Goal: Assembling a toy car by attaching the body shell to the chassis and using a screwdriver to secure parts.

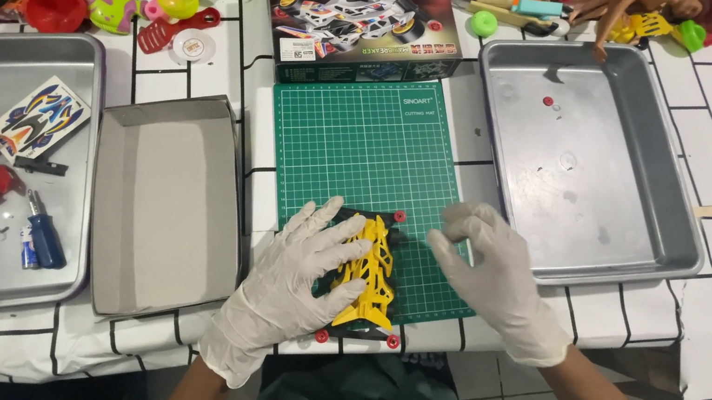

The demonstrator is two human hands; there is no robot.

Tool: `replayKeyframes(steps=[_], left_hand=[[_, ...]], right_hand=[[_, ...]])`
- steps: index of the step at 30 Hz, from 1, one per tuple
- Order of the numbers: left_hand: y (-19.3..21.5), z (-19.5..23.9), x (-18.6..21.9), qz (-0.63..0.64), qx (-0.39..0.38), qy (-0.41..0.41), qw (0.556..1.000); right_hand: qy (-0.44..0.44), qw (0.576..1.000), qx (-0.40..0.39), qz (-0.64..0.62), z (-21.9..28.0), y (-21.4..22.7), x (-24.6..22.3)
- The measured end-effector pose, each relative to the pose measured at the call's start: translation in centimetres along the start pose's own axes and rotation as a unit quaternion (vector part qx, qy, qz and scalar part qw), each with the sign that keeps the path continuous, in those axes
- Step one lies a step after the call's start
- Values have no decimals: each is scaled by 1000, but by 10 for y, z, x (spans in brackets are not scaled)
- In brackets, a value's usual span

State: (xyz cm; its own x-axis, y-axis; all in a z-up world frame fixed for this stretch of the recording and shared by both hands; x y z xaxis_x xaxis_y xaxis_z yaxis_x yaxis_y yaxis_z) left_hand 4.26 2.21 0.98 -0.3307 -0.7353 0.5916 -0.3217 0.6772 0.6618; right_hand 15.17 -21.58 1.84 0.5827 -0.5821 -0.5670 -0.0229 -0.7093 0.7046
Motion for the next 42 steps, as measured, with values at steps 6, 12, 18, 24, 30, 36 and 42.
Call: replayKeyframes(steps=[6, 12, 18, 24, 30, 36, 42], left_hand=[[4, -4, 14, -40, 19, -53, 998], [11, -2, 77, -187, 88, 7, 978], [-18, -12, 98, -406, -138, 202, 881], [-42, -18, 69, -384, -119, 139, 905], [-6, -44, 62, -257, -246, 107, 928], [37, -64, 73, -160, -320, 155, 921], [43, -65, 70, -128, -345, 157, 916]], right_hand=[[-130, 985, 27, 110, -90, 71, 60], [-202, 962, -40, 181, -156, 41, 192], [-206, 955, -56, 204, -168, 33, 195], [-76, 958, -24, 274, -171, 34, 196], [-55, 992, 58, 99, -128, 74, 93], [-74, 987, 42, -140, -46, 59, -11], [3, 994, -6, -108, -1, -8, -2]])
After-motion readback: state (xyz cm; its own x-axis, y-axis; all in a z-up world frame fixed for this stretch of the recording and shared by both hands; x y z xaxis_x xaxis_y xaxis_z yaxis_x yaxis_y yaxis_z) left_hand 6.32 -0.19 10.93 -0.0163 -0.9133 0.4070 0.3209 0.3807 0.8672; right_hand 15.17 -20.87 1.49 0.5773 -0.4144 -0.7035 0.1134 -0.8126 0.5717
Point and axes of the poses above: each hand's wrist, its own z-axis away from the middle knuckle, its own y-axis out of the back of the hand, x = y × z, the point moved 2 cm from there along -z, towards the middle knuckle, and after that the axes turned 9 degrees about x, right-handed, at the moved point
